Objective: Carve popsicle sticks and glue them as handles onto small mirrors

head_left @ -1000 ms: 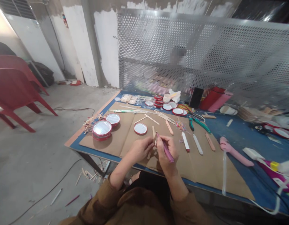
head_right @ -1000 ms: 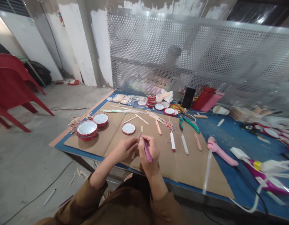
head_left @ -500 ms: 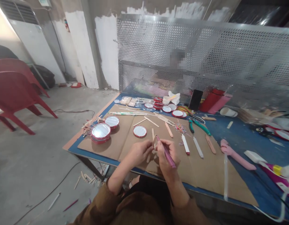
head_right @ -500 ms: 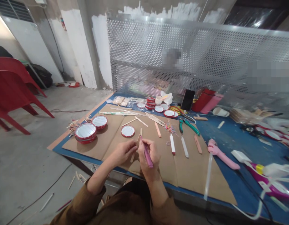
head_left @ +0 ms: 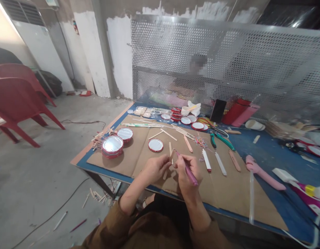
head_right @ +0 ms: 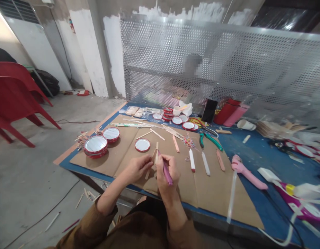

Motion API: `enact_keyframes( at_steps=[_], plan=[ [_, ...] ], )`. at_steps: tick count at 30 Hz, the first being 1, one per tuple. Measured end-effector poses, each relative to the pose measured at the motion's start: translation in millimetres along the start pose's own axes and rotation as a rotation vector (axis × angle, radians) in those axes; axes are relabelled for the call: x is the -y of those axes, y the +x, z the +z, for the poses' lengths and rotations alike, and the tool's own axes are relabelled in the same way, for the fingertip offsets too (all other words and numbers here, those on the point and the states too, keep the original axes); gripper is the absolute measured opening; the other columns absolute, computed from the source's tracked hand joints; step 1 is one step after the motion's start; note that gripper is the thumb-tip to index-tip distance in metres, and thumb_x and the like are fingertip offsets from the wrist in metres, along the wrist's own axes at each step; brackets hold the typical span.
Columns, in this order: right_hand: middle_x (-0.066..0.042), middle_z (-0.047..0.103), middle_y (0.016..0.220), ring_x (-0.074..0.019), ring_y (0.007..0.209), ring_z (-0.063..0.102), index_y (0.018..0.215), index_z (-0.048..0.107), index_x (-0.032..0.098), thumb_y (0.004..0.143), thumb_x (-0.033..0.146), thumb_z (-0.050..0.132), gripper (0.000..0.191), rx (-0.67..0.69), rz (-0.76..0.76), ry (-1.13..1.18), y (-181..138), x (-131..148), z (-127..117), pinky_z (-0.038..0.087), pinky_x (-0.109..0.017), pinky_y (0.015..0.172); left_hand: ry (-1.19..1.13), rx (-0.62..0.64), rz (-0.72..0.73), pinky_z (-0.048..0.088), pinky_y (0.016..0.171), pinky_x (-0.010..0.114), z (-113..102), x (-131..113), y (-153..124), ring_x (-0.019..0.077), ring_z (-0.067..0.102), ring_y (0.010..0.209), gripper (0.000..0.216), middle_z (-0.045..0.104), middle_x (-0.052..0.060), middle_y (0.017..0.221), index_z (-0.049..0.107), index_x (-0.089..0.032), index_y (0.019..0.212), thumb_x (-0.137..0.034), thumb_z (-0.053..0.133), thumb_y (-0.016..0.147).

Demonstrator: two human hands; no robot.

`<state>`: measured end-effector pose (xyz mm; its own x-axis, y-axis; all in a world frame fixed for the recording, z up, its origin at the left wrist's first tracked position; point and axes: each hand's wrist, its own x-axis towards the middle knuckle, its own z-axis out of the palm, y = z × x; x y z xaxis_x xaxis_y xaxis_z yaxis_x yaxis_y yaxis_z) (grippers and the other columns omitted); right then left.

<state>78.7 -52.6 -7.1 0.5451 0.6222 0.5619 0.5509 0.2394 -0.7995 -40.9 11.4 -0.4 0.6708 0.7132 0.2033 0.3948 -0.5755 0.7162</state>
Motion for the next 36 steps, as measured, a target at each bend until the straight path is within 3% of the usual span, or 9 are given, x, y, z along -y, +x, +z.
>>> enact_keyframes(
  at_steps=[16,21,27,32,36],
  plan=[
    [-0.001,0.064,0.075,-0.0124,0.065,0.061,0.091,0.056,0.019,0.084,0.033,0.054,0.016,0.089,0.004,0.028,-0.4,-1.2,1.1,0.050,-0.026,0.063,-0.024,-0.022,0.043,0.033,0.058,0.020,3.6,4.5,0.4,0.0124,0.049,0.062,0.020,0.054,-0.001,0.067,0.052,-0.018,0.079,-0.029,0.038,0.089],
    [0.000,0.062,0.073,-0.0116,0.063,0.060,0.089,0.056,0.018,0.084,0.033,0.054,0.015,0.039,-0.013,0.044,-0.6,1.6,0.5,0.050,-0.025,0.061,-0.018,-0.025,0.035,0.032,0.057,0.020,4.1,4.0,0.7,0.0124,0.048,0.060,0.020,0.052,-0.001,0.064,0.051,-0.018,0.076,-0.029,0.039,0.088],
    [-0.002,0.064,0.080,-0.0125,0.069,0.061,0.093,0.057,0.019,0.084,0.032,0.054,0.016,0.075,-0.023,0.023,-0.1,-0.4,1.4,0.051,-0.026,0.065,-0.029,-0.021,0.035,0.031,0.056,0.020,2.6,3.2,0.4,0.0118,0.046,0.059,0.020,0.050,-0.002,0.062,0.050,-0.019,0.075,-0.029,0.039,0.088],
    [0.001,0.062,0.068,-0.0108,0.059,0.059,0.086,0.056,0.019,0.085,0.034,0.053,0.015,0.087,-0.006,0.007,-0.7,3.0,-0.5,0.048,-0.023,0.058,-0.029,-0.015,0.027,0.032,0.057,0.019,2.6,3.5,-0.5,0.0118,0.047,0.059,0.020,0.051,-0.002,0.063,0.050,-0.019,0.074,-0.029,0.039,0.088],
    [0.000,0.063,0.070,-0.0116,0.060,0.060,0.089,0.056,0.018,0.085,0.036,0.053,0.018,0.060,0.000,0.037,-1.0,2.5,-0.2,0.050,-0.024,0.059,-0.012,-0.012,0.025,0.032,0.058,0.020,1.2,2.1,-0.6,0.0125,0.049,0.062,0.020,0.054,-0.001,0.066,0.051,-0.019,0.076,-0.029,0.039,0.088]
  ],
)
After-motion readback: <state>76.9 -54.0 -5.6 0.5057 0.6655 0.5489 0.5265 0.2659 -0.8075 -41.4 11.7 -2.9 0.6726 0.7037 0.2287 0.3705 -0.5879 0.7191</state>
